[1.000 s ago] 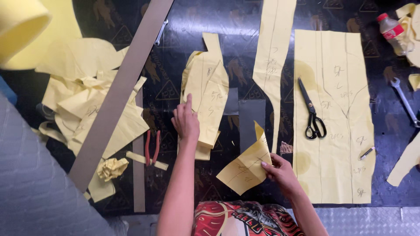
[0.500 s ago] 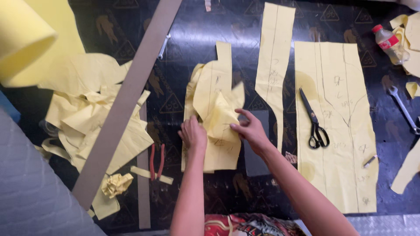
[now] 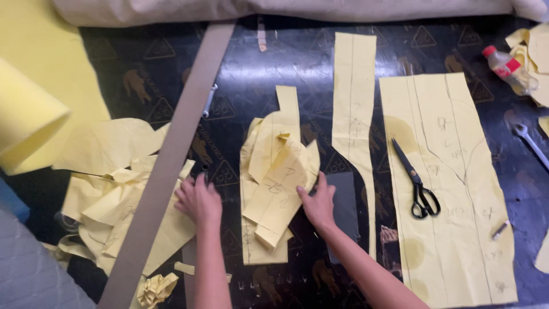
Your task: The person uses shears to cut along marked lines on large sheets of yellow paper laid on a black table. They repeatedly cut strips and shapes, then move the cut pieces aside to continue cutting the remaining paper. The process continues with multiple sheets and cutouts accumulating on the table.
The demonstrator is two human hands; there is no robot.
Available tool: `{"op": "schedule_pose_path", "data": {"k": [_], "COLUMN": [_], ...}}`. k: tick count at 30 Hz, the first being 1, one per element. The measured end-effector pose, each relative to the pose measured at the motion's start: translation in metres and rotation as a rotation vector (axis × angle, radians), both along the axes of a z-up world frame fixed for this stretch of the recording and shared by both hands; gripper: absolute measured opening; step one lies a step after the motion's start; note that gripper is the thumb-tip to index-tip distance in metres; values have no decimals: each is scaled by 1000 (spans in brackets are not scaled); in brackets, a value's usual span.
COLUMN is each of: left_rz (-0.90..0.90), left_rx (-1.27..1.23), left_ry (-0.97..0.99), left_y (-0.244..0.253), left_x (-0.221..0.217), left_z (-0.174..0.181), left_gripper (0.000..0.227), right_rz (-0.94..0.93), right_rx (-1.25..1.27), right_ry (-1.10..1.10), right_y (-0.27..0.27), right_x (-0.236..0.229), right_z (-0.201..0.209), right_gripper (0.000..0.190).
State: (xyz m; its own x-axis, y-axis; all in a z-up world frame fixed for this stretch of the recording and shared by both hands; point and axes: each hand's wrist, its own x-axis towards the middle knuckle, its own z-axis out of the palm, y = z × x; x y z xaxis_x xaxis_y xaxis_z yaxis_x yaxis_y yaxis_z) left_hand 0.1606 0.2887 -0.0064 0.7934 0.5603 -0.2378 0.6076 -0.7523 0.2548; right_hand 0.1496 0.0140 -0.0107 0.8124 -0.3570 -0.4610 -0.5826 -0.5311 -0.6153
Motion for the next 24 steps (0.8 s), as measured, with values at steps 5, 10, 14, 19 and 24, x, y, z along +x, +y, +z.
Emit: {"op": "schedule_pose_path", "data": {"k": [5,10,14,19,24], "left_rz": [-191,-357,-390,-272,-203], "left_rx": [-444,-772,-1082,-1083,-581], "left_ry": [-303,-242,-509,-530,-223], "left_y": [-81,-115,-116,-100,-92], "left_x": [50,71,64,107,127], "left_z": [34,54,49,43,27], "left_gripper": [94,91,83,90,104], "right_rz": [23,-15,-26,52,125], "right_rx": [113,428,469,224,-71], "right_ry": [4,-53,-275,-195,-131], "right_y": [15,9,-9,-38,-73], "right_x": [13,46,54,44,16], "right_z": [6,0,2,5,7], "right_gripper": [83,75,80,89,75]}}
